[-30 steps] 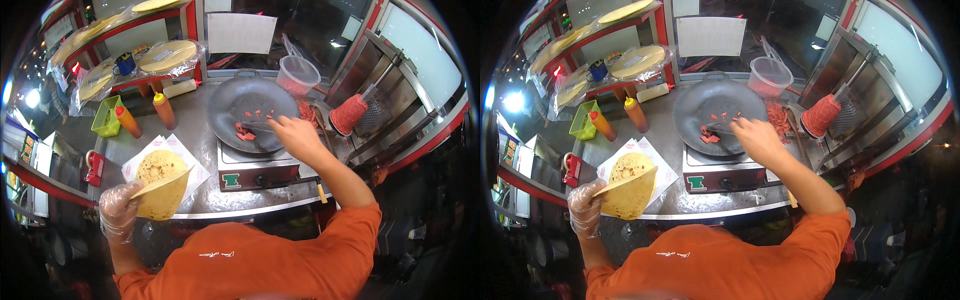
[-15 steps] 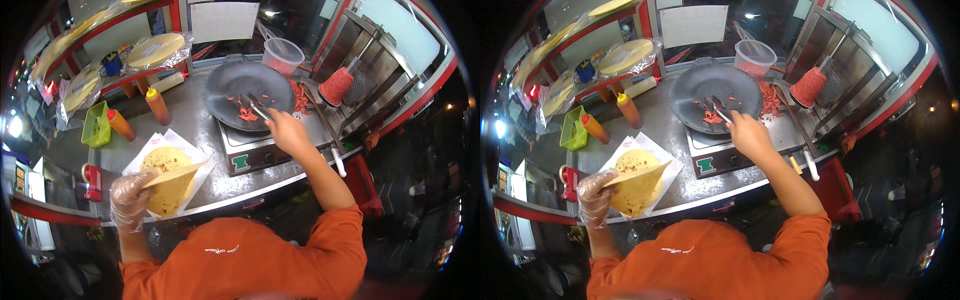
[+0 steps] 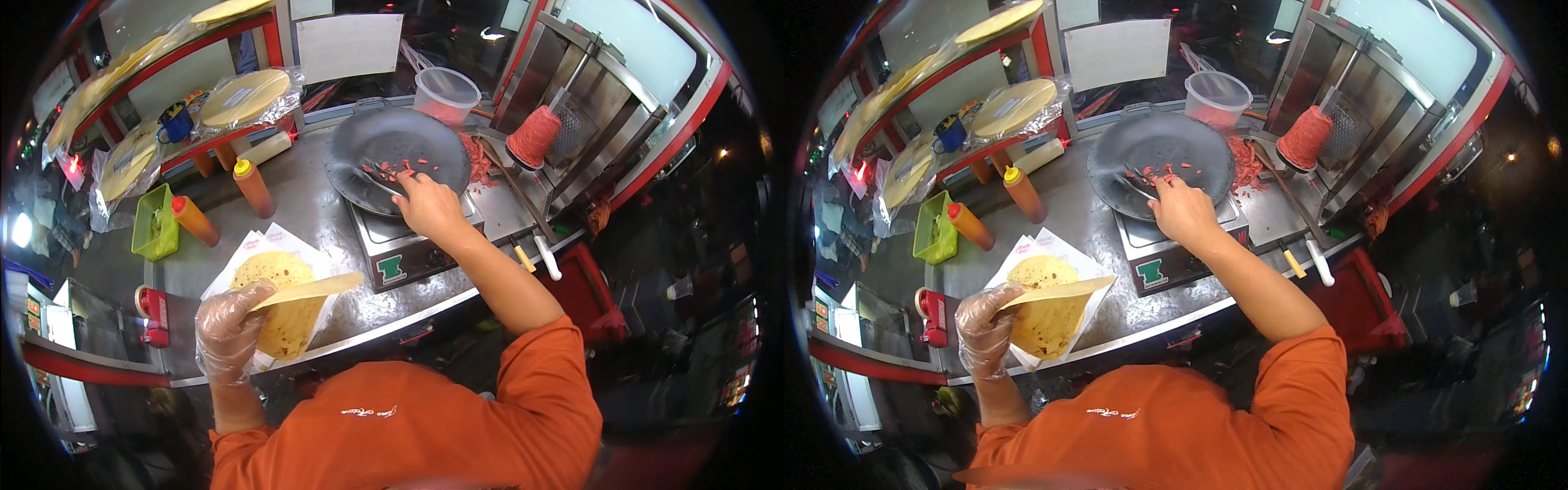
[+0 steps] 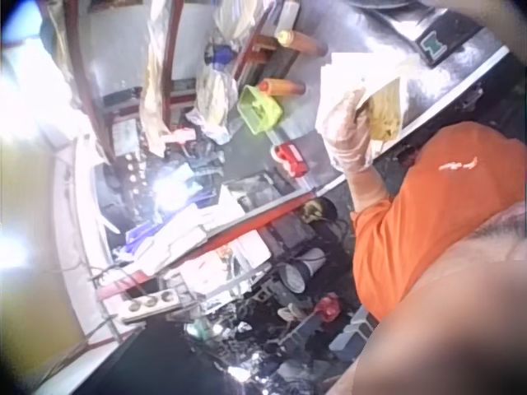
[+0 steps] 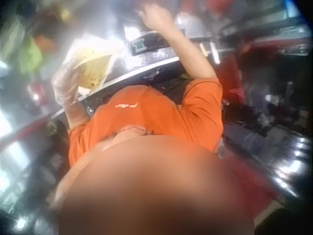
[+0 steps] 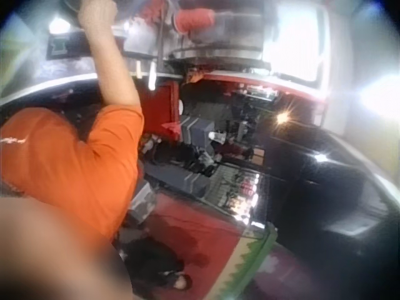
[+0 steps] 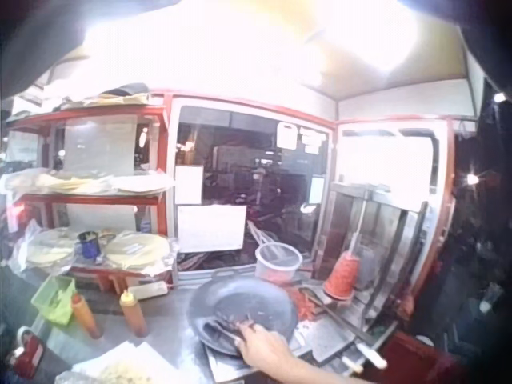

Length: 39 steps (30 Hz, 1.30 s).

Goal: The person cooks a thin crepe on a flat griddle, flips it, and transfers it to a paper wrapper. They add shredded meat, sauces, and cheese, then fold and wrap the crepe. The process is repeated for a second crepe.

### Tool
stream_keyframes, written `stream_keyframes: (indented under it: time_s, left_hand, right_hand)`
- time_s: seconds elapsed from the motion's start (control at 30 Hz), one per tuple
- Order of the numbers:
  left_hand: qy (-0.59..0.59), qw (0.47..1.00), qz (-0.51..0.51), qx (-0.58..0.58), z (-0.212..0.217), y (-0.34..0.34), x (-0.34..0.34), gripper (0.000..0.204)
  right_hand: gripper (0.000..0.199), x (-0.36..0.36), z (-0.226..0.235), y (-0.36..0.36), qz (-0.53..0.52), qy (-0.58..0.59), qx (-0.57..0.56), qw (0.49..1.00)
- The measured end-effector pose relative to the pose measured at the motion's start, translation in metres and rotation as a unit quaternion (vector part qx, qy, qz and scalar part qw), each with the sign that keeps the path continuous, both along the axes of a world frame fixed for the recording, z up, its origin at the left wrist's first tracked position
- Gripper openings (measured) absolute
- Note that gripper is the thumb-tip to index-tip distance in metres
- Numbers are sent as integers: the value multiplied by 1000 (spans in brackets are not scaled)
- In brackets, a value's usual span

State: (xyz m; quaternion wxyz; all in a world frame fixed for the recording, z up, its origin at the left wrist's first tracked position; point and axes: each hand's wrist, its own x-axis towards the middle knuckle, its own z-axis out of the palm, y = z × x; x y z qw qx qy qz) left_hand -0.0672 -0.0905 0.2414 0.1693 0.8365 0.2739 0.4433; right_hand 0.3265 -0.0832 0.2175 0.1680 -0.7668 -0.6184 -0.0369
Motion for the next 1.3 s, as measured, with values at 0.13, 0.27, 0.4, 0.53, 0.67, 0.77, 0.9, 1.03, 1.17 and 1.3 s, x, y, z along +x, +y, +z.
stream_keyframes:
  time_s: [0.13,0.27,0.4,0.53,0.67,0.77,0.9,1.03,1.17,1.3]
  left_hand:
    - [23,997,31,59,1,-7,-4,33]
    - [-17,999,32,9,-6,-13,-5,28]
    - [6,999,36,17,-5,-14,-3,26]
    - [-3,999,35,7,-4,-10,-4,24]
    - [17,999,46,23,-5,-7,-6,22]
    - [8,999,49,10,-5,-10,-4,20]
    - [2,994,107,-10,-2,-19,4,20]
    - [0,991,131,-21,0,-28,8,18]
    - [55,983,167,52,-1,-29,8,18]
    - [63,984,161,-35,0,-26,9,15]
  right_hand:
    - [39,25,4,-30,-25,-19,-12,999]
    - [36,73,6,-37,-74,58,29,995]
    - [38,57,0,-27,-52,19,-55,997]
    - [41,22,-11,-46,26,-83,-97,991]
    - [41,55,-14,-42,32,-44,-11,998]
    - [33,121,-4,-1,30,75,103,991]
    - [32,209,37,81,-42,64,218,973]
    - [44,237,58,125,-141,-14,34,989]
    - [36,186,47,115,52,-104,121,986]
    - [31,112,40,84,220,-270,36,937]
